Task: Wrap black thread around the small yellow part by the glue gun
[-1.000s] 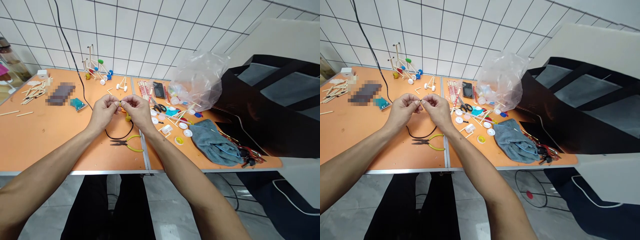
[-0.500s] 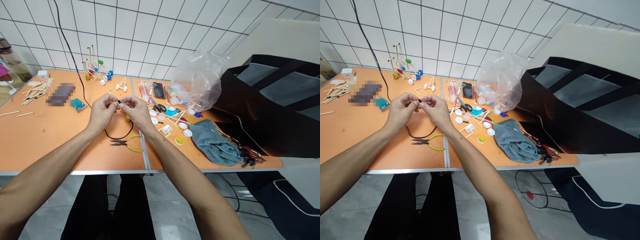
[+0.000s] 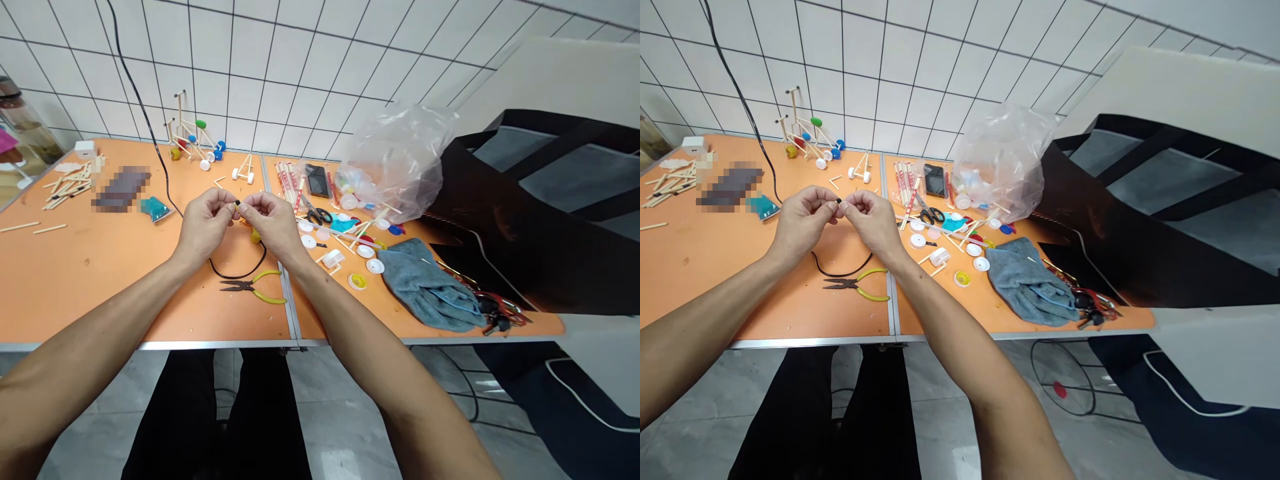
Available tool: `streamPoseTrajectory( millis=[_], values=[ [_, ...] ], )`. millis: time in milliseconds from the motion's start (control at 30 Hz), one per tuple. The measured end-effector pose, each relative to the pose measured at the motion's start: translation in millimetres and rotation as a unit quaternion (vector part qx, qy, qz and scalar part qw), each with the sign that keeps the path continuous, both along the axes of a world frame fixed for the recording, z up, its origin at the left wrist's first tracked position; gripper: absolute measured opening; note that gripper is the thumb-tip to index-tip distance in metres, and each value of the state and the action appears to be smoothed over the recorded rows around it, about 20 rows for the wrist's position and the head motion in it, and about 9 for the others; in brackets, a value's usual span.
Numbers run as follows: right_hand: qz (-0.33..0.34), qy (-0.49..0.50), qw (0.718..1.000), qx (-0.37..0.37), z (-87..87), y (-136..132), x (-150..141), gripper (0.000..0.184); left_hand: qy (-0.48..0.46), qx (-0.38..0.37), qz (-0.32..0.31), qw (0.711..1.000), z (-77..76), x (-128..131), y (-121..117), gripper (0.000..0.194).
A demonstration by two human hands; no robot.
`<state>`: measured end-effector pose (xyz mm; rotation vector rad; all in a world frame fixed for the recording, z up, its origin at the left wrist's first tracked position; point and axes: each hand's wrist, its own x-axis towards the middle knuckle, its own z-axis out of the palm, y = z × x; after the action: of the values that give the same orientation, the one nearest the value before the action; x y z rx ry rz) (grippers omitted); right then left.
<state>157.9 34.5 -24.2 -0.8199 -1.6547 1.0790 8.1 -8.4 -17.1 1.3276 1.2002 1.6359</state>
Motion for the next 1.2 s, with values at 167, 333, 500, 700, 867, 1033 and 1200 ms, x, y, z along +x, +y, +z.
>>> streamPoseTrajectory(
  millis=[167,333,500,700,867,1033,1200],
  values=[
    [0.002,-0.015,1.0,0.008,0.6,0,-1,0.027,-0.017,-0.012,-0.004,1.0,1.3,1,0,0.016],
    [0.008,-0.013,1.0,0.012,0.6,-1,-2,0.02,-0.043,-0.032,-0.017,0.998,2.8,2,0,0.019],
    [0.012,-0.014,1.0,0.015,-0.6,0,-3,0.018,-0.06,-0.058,-0.029,0.996,5.8,2,-1,0.019],
    [0.003,-0.04,0.999,0.021,1.0,0,-2,0.018,-0.072,-0.075,-0.035,0.994,9.7,2,-2,0.019],
    [-0.005,-0.063,0.998,0.031,1.0,1,-1,0.016,-0.076,-0.086,-0.045,0.992,11.2,1,-3,0.017],
    [-0.014,-0.076,0.996,0.05,-1.5,3,1,0.015,-0.079,-0.105,-0.053,0.99,13.0,0,-4,0.018],
    [-0.016,-0.066,0.996,0.049,-3.9,3,1,0.016,-0.083,-0.109,-0.059,0.989,13.2,0,-5,0.016]
  ],
)
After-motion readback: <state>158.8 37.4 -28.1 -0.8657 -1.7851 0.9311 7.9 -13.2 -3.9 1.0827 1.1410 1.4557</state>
